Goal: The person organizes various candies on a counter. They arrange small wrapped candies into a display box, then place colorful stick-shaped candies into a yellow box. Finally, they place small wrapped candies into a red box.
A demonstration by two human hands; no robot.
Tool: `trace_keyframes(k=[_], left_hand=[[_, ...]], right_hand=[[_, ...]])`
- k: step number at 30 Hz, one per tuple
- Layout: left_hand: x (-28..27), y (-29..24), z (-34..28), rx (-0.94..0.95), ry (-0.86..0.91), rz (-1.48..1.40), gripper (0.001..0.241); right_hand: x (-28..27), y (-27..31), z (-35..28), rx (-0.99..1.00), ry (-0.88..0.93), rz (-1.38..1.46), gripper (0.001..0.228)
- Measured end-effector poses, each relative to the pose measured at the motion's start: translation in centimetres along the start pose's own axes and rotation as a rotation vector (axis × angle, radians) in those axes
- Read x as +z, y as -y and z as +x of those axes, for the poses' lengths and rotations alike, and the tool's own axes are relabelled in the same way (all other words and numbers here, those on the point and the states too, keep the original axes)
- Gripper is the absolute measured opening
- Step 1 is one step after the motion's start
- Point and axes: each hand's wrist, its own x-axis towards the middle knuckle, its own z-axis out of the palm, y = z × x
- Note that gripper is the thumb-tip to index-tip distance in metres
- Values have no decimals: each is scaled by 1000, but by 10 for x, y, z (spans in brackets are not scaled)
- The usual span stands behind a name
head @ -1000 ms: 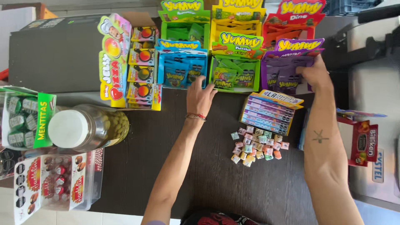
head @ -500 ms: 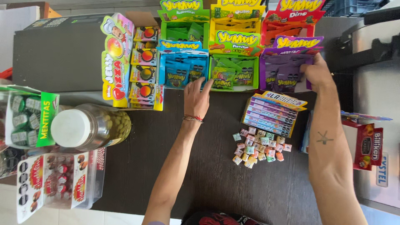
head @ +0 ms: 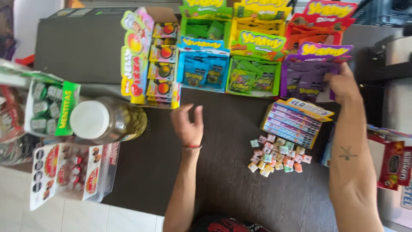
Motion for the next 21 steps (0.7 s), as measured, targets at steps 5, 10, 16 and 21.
trace_keyframes(k=[5,10,16,21], left_hand=[[0,44,-28,-696,-127,-282,56],[21,85,-6,-760,-85,-328,52],[27,102,12,-801,-9,-222,51],[31,112,18,-642,-22,-111,51]], right_hand=[[-2,3,-5,10,-8,8,73],[-4,11,-4,7,-5,0,63],[-3,1,0,30,-13,25,70],[6,20,-15,67,-27,-37,69]])
